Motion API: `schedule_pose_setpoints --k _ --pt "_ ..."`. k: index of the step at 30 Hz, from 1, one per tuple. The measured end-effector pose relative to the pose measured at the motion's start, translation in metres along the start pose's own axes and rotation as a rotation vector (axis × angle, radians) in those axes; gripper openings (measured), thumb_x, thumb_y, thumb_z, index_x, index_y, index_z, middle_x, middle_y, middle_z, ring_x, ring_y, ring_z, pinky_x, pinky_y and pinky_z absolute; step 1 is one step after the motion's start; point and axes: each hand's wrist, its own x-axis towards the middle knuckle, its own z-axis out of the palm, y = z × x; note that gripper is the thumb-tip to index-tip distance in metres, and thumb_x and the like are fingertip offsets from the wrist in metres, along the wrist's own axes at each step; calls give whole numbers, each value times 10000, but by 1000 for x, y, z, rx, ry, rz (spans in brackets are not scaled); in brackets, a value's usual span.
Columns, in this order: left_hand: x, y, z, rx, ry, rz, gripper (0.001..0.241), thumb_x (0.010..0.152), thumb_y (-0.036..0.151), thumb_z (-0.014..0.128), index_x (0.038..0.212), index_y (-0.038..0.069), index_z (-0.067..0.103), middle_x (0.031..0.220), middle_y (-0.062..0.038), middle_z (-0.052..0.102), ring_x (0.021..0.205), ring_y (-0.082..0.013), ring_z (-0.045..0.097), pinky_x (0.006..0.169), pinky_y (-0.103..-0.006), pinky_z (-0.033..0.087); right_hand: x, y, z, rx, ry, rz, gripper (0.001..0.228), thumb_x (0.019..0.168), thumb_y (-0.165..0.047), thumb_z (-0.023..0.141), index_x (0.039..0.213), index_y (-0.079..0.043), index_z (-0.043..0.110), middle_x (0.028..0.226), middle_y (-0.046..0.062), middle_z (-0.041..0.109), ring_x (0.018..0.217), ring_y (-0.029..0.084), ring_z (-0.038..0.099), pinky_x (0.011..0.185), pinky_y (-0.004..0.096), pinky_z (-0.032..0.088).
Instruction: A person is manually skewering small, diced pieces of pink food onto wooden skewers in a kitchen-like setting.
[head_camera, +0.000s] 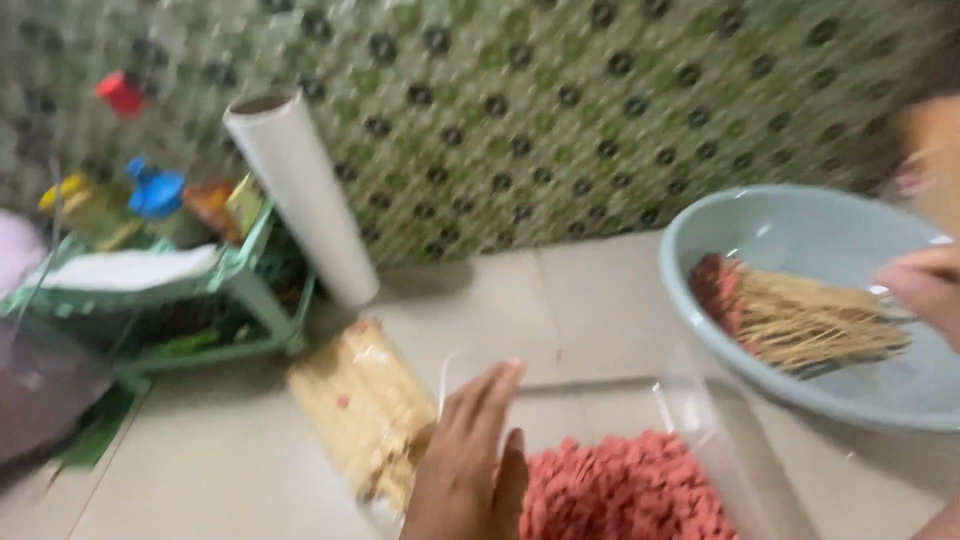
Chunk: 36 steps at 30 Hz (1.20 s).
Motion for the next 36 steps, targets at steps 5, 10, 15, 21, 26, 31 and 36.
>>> schedule_pose_setpoints --k 5,10,15,21,26,31,36 --pt "82 34 27 -141 -195 448 526 883 13 502 1408 -24 512 1369 -209 593 1200 -377 550 1022 -492 453 52 -161 -145 373 97 532 244 858 -318 822 1018 -143 883 901 8 822 838 124 638 792 286 425" --pt "154 50 104 -42 -348 489 513 917 35 449 1421 -16 527 1362 -195 610 1107 -402 553 929 -512 456 91 -105 -112 272 -225 619 333 781 -260 875 1099 -162 872 953 41 862 831 162 743 753 287 507" --pt "206 35 188 154 -477 462 601 892 23 442 1485 78 521 1319 -193 636 1158 -418 576 947 -522 474 98 -94 -78 64 -520 558 354 738 -299 894 1086 -303 836 985 -65 855 812 104 749 740 253 509" --pt "220 21 243 176 -571 376 265 953 -45 418 997 73 650 936 -125 713 785 -334 660 658 -515 563 102 -87 -69 -52 -771 475 196 837 -376 871 917 -232 766 904 -60 771 787 105 668 705 267 448" --pt "226 22 258 304 -686 357 385 900 -23 392 1089 107 701 910 -107 726 749 -329 690 763 -501 553 100 -53 -27 -52 -694 308 355 891 -214 646 659 -171 381 613 -24 341 570 130 305 573 329 255" --pt "225 16 261 257 -672 324 320 896 28 407 990 136 693 857 -109 746 733 -368 689 879 -502 490 109 -63 -55 -1 -684 397 216 930 -227 628 720 -183 613 636 -51 545 561 99 445 570 288 335" --pt "220 14 264 138 -575 312 304 931 104 430 768 145 683 735 -82 736 625 -335 646 895 -464 477 122 -51 -48 -15 -621 394 337 977 -260 652 671 -168 544 598 -32 450 545 115 372 555 304 278"
